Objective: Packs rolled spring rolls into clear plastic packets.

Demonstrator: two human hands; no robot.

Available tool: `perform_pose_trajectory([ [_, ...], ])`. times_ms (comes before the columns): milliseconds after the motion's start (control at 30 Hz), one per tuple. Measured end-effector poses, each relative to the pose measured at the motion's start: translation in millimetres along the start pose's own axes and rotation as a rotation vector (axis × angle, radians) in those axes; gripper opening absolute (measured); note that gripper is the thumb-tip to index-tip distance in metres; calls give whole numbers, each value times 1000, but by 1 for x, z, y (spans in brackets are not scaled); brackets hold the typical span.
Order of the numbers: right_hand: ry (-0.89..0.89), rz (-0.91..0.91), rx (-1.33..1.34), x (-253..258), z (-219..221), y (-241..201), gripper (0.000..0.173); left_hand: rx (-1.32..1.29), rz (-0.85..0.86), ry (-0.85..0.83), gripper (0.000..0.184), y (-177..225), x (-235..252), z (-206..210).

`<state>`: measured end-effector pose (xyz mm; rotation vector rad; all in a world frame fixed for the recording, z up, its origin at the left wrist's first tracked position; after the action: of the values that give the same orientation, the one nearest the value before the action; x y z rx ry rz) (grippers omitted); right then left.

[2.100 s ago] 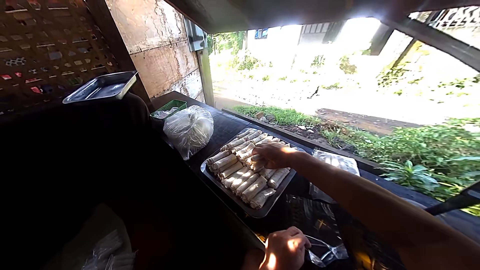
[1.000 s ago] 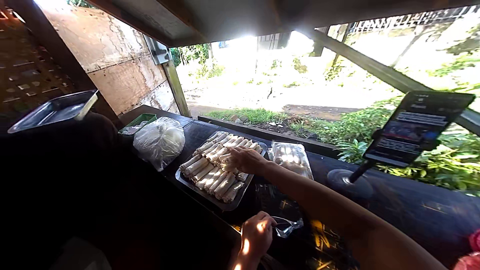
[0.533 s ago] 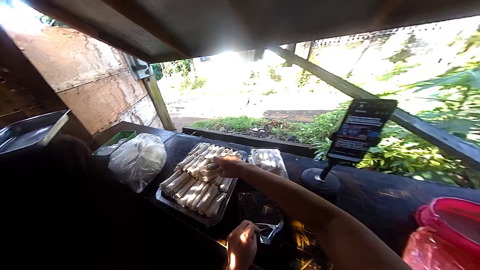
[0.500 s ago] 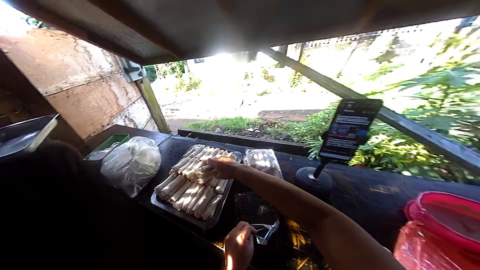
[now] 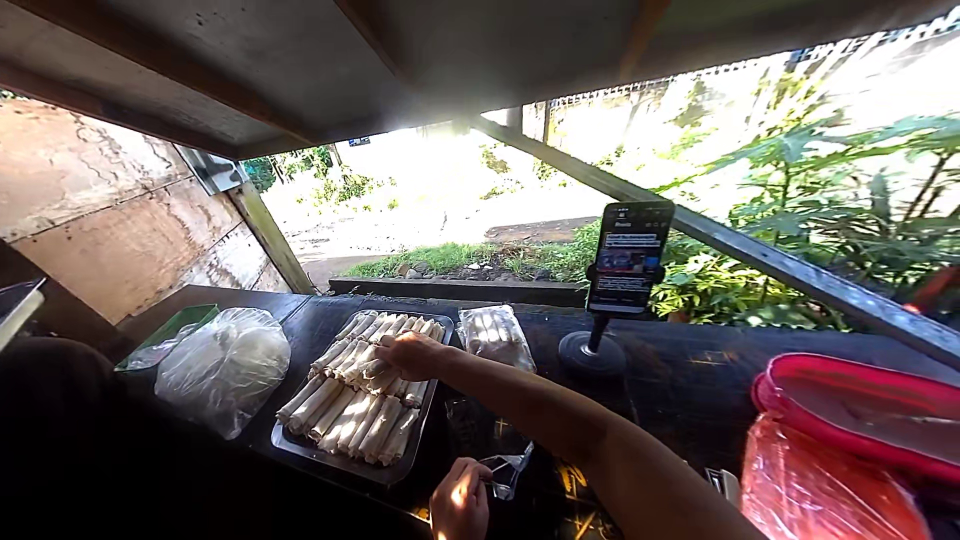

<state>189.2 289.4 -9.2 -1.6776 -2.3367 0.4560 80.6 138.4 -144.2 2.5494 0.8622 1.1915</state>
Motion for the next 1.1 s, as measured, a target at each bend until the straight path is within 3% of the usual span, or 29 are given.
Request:
perform_pose_trajectory([
  [100, -19, 52, 35, 0, 1, 2, 52, 10, 1, -5, 19, 2, 0, -1],
  [433, 104, 32, 177, -10, -1, 6, 44, 21, -7, -5, 20, 2, -2, 1],
  [533, 240, 89, 488, -56, -14, 2, 45, 11, 1, -12, 20, 2, -2, 0],
  [667, 445, 388, 1424, -157, 8, 3, 46, 0, 16, -25, 19, 3, -4, 0],
  [733, 489, 523, 1695, -209, 25, 1, 36, 35, 38, -63, 21, 7, -4, -1],
  [800, 539, 651, 1780, -256, 42, 0, 27, 122, 31, -157, 24, 19, -4, -3],
  [900, 616, 792, 1770, -307, 61, -12, 29, 180, 12, -223, 27, 46, -4, -9],
  [1100, 602, 863, 1636, -334, 89, -51, 42, 112, -116, -380, 31, 83, 2, -22],
])
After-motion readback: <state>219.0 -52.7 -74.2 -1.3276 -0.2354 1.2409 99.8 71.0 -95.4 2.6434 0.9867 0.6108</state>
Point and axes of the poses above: each hand's wrist, its own x-axis towards the middle knuckle, its own z-axis out of the palm, y = z × x, the point moved 4 cm from there along x, towards the middle knuckle, and after that the axes turned 9 degrees about x, right-handed, at the moved point
